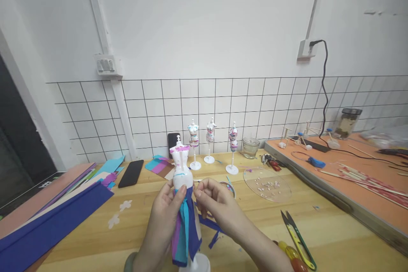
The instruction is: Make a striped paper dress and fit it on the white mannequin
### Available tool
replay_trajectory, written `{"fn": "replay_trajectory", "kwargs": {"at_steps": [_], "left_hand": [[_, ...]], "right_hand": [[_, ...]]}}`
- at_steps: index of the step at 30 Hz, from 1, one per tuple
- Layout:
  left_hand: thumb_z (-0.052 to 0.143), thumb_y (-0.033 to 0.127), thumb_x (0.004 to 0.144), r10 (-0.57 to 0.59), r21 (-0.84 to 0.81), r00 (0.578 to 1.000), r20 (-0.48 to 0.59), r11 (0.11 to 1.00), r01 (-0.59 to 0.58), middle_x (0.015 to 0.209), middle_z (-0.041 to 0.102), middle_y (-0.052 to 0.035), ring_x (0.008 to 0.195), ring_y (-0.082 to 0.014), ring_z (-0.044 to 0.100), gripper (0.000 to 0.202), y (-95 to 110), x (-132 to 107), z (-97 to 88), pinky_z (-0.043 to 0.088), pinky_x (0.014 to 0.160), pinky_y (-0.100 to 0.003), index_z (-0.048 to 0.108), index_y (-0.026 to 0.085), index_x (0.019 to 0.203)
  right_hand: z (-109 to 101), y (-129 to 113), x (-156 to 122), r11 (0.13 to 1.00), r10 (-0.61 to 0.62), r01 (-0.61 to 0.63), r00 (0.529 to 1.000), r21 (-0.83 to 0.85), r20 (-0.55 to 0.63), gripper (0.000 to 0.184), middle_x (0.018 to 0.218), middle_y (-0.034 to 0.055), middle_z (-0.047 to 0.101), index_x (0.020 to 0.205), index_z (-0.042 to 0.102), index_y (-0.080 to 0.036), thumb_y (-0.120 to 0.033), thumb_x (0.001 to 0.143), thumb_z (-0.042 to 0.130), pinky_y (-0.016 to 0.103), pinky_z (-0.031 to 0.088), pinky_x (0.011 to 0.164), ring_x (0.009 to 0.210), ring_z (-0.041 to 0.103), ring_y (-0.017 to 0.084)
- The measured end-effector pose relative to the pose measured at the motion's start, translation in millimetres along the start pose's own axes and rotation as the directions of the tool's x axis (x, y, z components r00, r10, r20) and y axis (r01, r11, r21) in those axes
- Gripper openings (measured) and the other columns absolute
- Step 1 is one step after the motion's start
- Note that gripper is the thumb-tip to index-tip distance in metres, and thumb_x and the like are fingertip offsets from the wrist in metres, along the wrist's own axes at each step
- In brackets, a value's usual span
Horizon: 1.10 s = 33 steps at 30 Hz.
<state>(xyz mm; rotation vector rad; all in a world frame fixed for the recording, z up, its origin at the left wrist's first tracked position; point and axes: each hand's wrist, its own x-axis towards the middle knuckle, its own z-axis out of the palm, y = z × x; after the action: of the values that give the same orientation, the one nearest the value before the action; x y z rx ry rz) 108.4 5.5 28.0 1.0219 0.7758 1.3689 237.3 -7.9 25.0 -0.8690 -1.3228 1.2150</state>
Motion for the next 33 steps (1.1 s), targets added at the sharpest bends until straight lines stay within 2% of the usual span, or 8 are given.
{"fn": "replay_trajectory", "kwargs": {"at_steps": [3, 6, 12, 17, 22, 25, 29, 33], "left_hand": [[0.066, 0.035, 0.073, 0.075, 0.096, 0.997, 0.0, 0.993, -0.074, 0.077, 0.07, -0.0008, 0.06, -0.014, 0.063, 0.036, -0.8, 5.1, -8.3, 0.047, 0.056, -0.023, 0.055, 0.019, 0.103], [0.066, 0.035, 0.073, 0.159, 0.194, 0.984, -0.075, 0.971, -0.142, 0.072, 0.068, 0.0018, 0.059, -0.0134, 0.062, 0.034, -2.1, 7.6, -13.2, 0.046, 0.054, -0.022, 0.053, 0.02, 0.101], [0.063, 0.036, 0.074, 0.182, 0.209, 0.979, -0.09, 0.965, -0.16, 0.073, 0.067, 0.002, 0.053, -0.0129, 0.06, 0.03, -0.6, 9.3, -14.4, 0.045, 0.05, -0.023, 0.048, 0.021, 0.096], [0.064, 0.035, 0.074, 0.211, 0.224, 0.973, -0.096, 0.957, -0.185, 0.067, 0.065, 0.0029, 0.05, -0.0132, 0.059, 0.03, 3.2, 12.8, -16.2, 0.046, 0.05, -0.024, 0.047, 0.02, 0.093], [0.063, 0.036, 0.075, 0.205, 0.228, 0.972, -0.114, 0.958, -0.175, 0.056, 0.059, 0.0065, 0.046, -0.0137, 0.058, 0.029, 0.4, 10.8, -14.7, 0.045, 0.047, -0.024, 0.046, 0.02, 0.092], [0.062, 0.036, 0.076, 0.19, 0.227, 0.974, -0.122, 0.961, -0.159, 0.063, 0.062, 0.0039, 0.053, -0.0146, 0.061, 0.03, -6.8, 6.6, -11.3, 0.048, 0.053, -0.025, 0.045, 0.02, 0.095], [0.059, 0.037, 0.078, 0.17, 0.215, 0.981, -0.091, 0.965, -0.147, 0.075, 0.066, -0.0009, 0.069, -0.0185, 0.065, 0.034, -17.1, 2.6, -8.3, 0.049, 0.061, -0.028, 0.043, 0.02, 0.102], [0.06, 0.038, 0.077, 0.156, 0.172, 0.984, -0.091, 0.975, -0.138, 0.074, 0.066, -0.001, 0.064, -0.0178, 0.065, 0.034, -19.4, 3.8, -8.6, 0.048, 0.056, -0.026, 0.043, 0.02, 0.1]], "right_hand": [[8.3, -5.9, -11.7, 0.987, -0.024, 0.021, 1.0, -0.157, -0.015, 0.026, 0.059, -0.0059, 0.046, 0.073, 0.046, -0.019, -0.041, 0.079, 0.058, 0.021, 0.037, 0.052, 0.054, 0.045, 0.009], [18.9, -7.2, -22.7, 0.928, -0.034, 0.04, 0.999, -0.371, 0.021, 0.019, 0.065, -0.0046, 0.051, 0.086, 0.049, -0.02, -0.028, 0.075, 0.062, 0.023, 0.039, 0.054, 0.058, 0.05, 0.011], [25.5, 0.1, -26.7, 0.766, -0.106, 0.137, 0.991, -0.629, 0.086, 0.052, 0.076, -0.0029, 0.057, 0.117, 0.039, -0.024, -0.007, 0.07, 0.051, 0.025, 0.042, 0.057, 0.063, 0.056, 0.013], [22.9, 2.1, -27.6, 0.673, -0.183, 0.221, 0.974, -0.706, 0.131, 0.052, 0.074, -0.0016, 0.059, 0.121, 0.036, -0.024, -0.006, 0.073, 0.046, 0.028, 0.043, 0.059, 0.064, 0.055, 0.016], [24.0, 4.7, -28.6, 0.565, -0.29, 0.293, 0.946, -0.772, 0.147, 0.055, 0.095, 0.0069, 0.06, 0.126, 0.033, -0.022, -0.013, 0.076, 0.052, 0.035, 0.046, 0.069, 0.08, 0.057, 0.022], [24.0, 7.2, -26.2, 0.517, -0.328, 0.308, 0.933, -0.799, 0.148, 0.046, 0.102, 0.011, 0.059, 0.125, 0.036, -0.02, -0.015, 0.081, 0.047, 0.036, 0.046, 0.07, 0.086, 0.057, 0.024], [21.1, 10.7, -21.9, 0.56, -0.365, 0.317, 0.924, -0.765, 0.115, 0.037, 0.097, 0.0088, 0.061, 0.122, 0.04, -0.021, -0.012, 0.085, 0.039, 0.033, 0.046, 0.068, 0.084, 0.058, 0.021], [18.8, 13.9, -19.5, 0.681, -0.345, 0.305, 0.935, -0.665, 0.075, 0.034, 0.087, 0.0035, 0.062, 0.118, 0.043, -0.024, -0.012, 0.087, 0.038, 0.03, 0.046, 0.068, 0.079, 0.058, 0.018]]}}
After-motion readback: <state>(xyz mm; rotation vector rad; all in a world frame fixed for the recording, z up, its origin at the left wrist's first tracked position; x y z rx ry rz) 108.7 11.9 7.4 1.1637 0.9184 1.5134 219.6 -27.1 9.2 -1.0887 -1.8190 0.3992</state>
